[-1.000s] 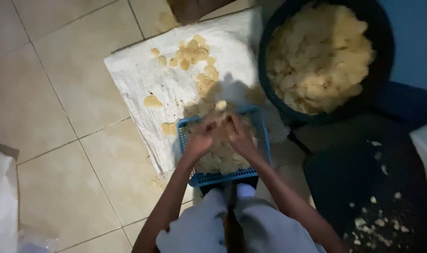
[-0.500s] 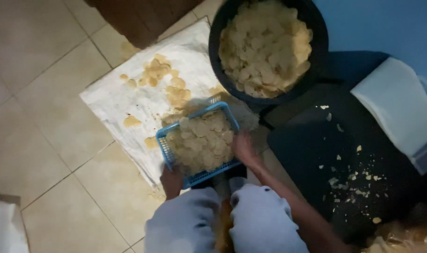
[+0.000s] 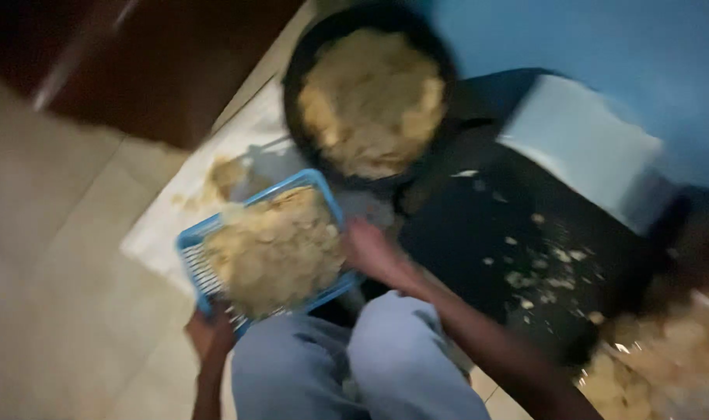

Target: The person sits on the floor and packs thin, pale, round chips from a blue basket into clear plastic bags. They transfer chips from a large black bowl and a white cloth on the floor into the basket, then fill multiple bags and place them in a stack.

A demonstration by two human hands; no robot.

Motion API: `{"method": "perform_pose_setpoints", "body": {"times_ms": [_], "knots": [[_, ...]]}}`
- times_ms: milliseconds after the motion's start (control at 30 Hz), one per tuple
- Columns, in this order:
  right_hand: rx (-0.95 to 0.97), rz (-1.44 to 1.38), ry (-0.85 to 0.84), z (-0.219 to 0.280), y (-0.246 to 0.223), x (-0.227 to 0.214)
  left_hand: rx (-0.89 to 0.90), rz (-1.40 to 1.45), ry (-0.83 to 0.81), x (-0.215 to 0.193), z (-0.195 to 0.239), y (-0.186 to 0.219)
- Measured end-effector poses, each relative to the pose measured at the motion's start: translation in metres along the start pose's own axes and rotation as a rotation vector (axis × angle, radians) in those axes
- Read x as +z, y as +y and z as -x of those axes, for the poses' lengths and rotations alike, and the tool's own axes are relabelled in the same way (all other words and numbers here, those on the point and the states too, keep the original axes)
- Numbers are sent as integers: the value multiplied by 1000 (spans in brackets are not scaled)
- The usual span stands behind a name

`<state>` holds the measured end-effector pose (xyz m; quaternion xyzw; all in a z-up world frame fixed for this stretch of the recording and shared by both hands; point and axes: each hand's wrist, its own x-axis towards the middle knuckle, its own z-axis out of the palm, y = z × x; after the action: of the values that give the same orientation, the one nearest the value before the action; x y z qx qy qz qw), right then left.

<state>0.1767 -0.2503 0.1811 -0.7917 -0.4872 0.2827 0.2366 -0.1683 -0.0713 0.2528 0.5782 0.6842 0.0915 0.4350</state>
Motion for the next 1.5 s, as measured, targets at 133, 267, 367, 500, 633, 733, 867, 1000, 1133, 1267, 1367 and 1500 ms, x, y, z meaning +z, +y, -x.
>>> {"method": "perform_pose_setpoints", "body": {"times_ms": [133,267,367,500,633,733,867,1000,1133,1267,1367,1500], "knots": [[-49,-282,293,31,-80,-124,467,-507,82,-37,-40,39],[133,-374,422,72,-91,-192,574,-375,4,-10,10,187],[304,-300,601,109,-69,-205,647,-537,-83,16,24,241],[383,-365,726,191,-38,-233,784,-560,-284,67,72,300],[724,-275,675,256,20,-236,844,-574,-530,147,109,326],[835,-276,679,302,67,-230,908,-554,-701,228,66,299],[929,-188,693,344,94,-223,979,-605,-875,261,138,329],[976,-170,675,371,109,-226,1165,-827,-912,268,186,355],[985,-181,543,388,61,-255,1132,-985,-911,269,204,349],[889,-213,441,404,67,-276,1324,-1156,-1003,336,150,328],[711,-186,313,428,3,-345,1314,-1262,-1089,333,175,331],[748,-219,206,461,-58,-415,1274,-1426,-438,337,183,328]]}}
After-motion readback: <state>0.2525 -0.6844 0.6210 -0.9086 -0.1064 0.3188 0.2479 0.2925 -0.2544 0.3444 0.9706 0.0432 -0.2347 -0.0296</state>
